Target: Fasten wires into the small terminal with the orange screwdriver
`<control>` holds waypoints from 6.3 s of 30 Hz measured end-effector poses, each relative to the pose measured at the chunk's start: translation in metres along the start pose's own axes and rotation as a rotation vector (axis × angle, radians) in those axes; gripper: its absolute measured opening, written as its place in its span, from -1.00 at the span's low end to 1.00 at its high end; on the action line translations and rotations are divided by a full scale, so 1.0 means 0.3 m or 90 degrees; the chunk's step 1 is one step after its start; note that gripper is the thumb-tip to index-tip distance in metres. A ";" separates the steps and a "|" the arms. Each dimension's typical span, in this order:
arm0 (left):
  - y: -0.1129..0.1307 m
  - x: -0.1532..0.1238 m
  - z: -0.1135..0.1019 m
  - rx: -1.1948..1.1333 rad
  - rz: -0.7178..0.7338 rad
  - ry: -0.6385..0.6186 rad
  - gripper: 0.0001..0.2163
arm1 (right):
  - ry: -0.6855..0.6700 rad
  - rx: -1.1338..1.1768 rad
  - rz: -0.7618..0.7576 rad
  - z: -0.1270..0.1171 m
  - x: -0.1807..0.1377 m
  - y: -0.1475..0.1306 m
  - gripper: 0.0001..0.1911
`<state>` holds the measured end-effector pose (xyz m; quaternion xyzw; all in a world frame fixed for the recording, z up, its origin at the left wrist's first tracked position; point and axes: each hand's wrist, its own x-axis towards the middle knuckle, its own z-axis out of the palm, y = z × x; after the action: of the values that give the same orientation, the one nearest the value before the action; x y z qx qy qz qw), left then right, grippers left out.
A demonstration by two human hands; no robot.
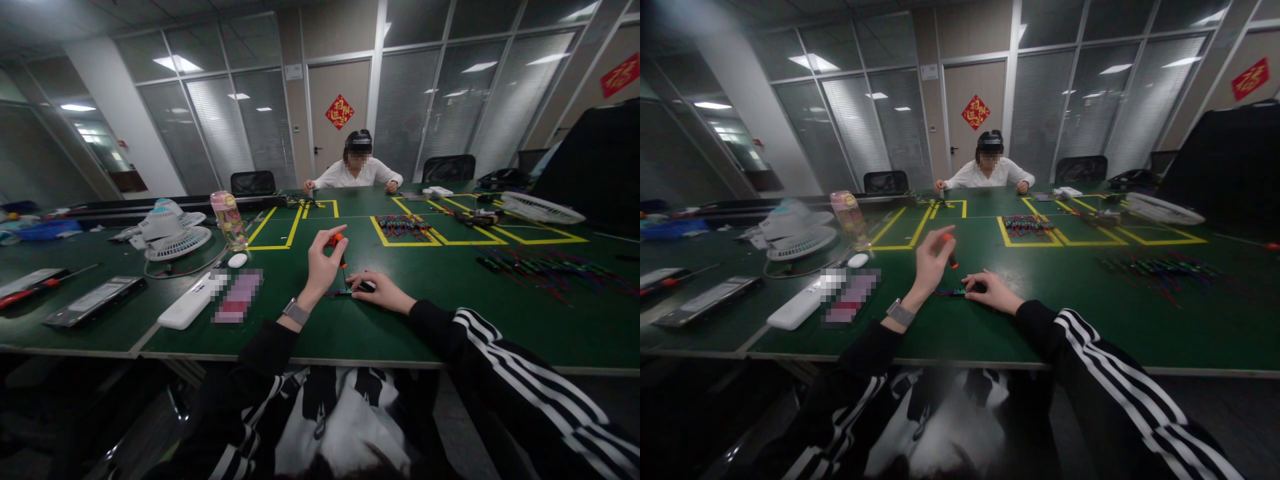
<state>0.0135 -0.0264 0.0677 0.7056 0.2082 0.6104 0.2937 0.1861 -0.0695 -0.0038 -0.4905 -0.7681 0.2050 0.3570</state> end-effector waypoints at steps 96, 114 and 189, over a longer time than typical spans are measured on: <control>0.005 0.001 0.001 0.012 -0.003 0.011 -0.78 | -0.010 -0.002 0.011 -0.006 0.000 -0.013 -0.82; -0.003 0.003 0.001 -0.052 -0.023 -0.027 -0.70 | 0.000 0.004 0.006 -0.004 0.000 -0.011 -0.83; -0.003 -0.002 0.005 -0.066 -0.020 -0.034 -0.72 | 0.000 0.008 0.005 0.000 0.002 0.002 -0.82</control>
<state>0.0148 -0.0264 0.0664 0.7022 0.1796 0.5964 0.3448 0.1861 -0.0688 -0.0041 -0.4915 -0.7648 0.2110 0.3591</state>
